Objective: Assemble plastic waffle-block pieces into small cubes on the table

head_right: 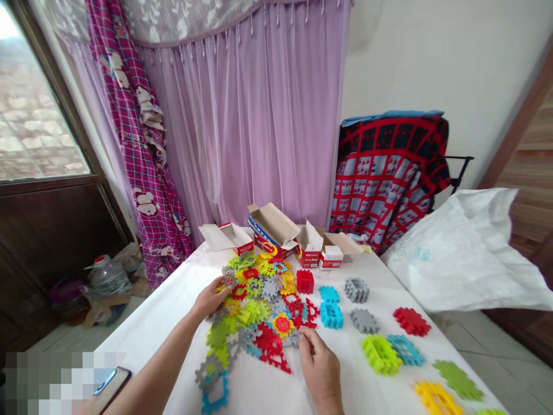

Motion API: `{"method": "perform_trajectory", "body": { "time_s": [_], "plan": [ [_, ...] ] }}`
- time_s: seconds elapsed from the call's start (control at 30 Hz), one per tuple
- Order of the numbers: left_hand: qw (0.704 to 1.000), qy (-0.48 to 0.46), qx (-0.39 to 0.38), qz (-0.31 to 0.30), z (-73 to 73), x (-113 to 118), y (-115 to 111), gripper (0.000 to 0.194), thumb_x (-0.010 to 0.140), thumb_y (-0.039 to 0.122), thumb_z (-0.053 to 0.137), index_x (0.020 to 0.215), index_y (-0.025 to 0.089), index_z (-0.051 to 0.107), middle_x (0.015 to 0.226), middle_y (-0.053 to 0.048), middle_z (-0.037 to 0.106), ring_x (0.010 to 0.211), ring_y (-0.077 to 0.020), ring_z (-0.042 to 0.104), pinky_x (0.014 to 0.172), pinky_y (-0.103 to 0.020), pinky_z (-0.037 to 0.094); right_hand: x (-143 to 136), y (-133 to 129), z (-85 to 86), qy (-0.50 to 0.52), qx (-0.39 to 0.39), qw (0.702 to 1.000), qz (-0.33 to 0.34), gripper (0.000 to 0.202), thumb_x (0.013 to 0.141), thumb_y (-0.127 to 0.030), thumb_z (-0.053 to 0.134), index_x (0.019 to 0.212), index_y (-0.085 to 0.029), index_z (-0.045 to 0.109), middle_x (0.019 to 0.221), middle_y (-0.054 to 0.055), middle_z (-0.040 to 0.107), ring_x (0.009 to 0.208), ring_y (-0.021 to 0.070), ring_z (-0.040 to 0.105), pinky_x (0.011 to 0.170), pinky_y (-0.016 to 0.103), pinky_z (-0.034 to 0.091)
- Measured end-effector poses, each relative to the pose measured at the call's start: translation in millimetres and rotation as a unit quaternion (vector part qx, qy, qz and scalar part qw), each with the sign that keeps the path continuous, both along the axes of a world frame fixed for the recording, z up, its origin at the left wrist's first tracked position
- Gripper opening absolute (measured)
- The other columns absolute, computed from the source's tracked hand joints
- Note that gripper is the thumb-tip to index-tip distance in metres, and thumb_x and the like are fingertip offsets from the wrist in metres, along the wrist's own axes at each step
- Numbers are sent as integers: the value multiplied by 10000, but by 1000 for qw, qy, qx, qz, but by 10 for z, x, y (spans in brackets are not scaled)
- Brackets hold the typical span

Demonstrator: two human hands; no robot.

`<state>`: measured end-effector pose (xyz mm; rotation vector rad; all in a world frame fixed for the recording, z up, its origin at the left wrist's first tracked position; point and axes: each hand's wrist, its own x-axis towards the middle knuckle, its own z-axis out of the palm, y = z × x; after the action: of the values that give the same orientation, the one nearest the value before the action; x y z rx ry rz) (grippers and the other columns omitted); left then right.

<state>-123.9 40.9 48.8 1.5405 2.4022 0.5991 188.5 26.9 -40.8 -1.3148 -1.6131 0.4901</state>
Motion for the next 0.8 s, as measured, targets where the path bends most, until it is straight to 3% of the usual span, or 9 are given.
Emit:
{"method": "perform_trajectory", "body": {
  "time_s": [0.13,0.2,0.27,0.33,0.4,0.47,0.57,0.67,0.8],
  "plan": [
    [997,36,22,-62,130,109,-109,552,881,469,489,1383,241,462,1459,-86,486,1354,-228,419,1109,-356,311,-4,-33,68,5,-1,1000,-20,383,797,-490,460,839,-221,729,767,50,751,668,196,704,608,228,536],
    [992,44,13,-115,140,150,-277,708,780,556,597,1414,296,421,1534,-71,372,1427,-272,277,1137,-445,251,-11,-54,103,14,-2,1000,-27,398,802,-488,447,842,-209,729,722,51,742,637,191,695,596,225,527],
    [982,47,-8,-181,77,186,-521,927,587,609,748,1415,386,398,1553,-51,333,1441,-320,224,1135,-534,208,-20,-70,121,16,-6,999,-32,412,815,-482,432,852,-198,728,652,43,723,585,182,678,579,224,514],
    [956,103,-31,-272,-60,220,-791,1157,470,633,796,1473,386,272,1578,-116,250,1438,-386,179,1113,-627,146,-27,-78,121,4,-11,999,-34,421,823,-481,425,864,-192,728,600,35,703,520,172,646,543,225,491],
    [943,136,-42,-302,-241,261,-1013,1269,412,646,813,1494,355,218,1585,-166,179,1435,-418,146,1099,-663,109,-29,-80,115,-10,-10,999,-36,422,822,-484,429,861,-191,730,602,35,702,486,162,619,520,226,469],
    [942,158,-18,-296,-417,314,-1128,1210,465,681,773,1494,321,247,1578,-187,189,1430,-432,162,1093,-676,121,-28,-79,116,-11,-8,999,-36,420,820,-484,430,856,-192,730,617,38,706,477,157,606,512,226,455],
    [947,177,58,-261,-570,410,-1072,842,727,639,609,1454,287,372,1559,-165,278,1429,-389,221,1113,-629,167,-29,-82,141,1,-15,1000,-24,424,823,-485,428,861,-188,728,578,34,688,461,153,589,495,226,438],
    [952,200,118,-199,-545,511,-838,591,839,501,544,1381,271,490,1530,-132,362,1424,-336,264,1149,-573,136,-35,-96,185,22,-30,999,0,433,820,-497,433,865,-175,720,505,18,641,440,152,570,486,229,433],
    [962,207,113,-140,-424,641,-591,528,855,477,538,1314,217,561,1480,-158,437,1401,-339,315,1151,-576,117,-42,-117,230,57,-52,997,19,424,819,-492,430,854,-167,701,438,-15,572,417,145,550,496,229,443]
  ]
}}
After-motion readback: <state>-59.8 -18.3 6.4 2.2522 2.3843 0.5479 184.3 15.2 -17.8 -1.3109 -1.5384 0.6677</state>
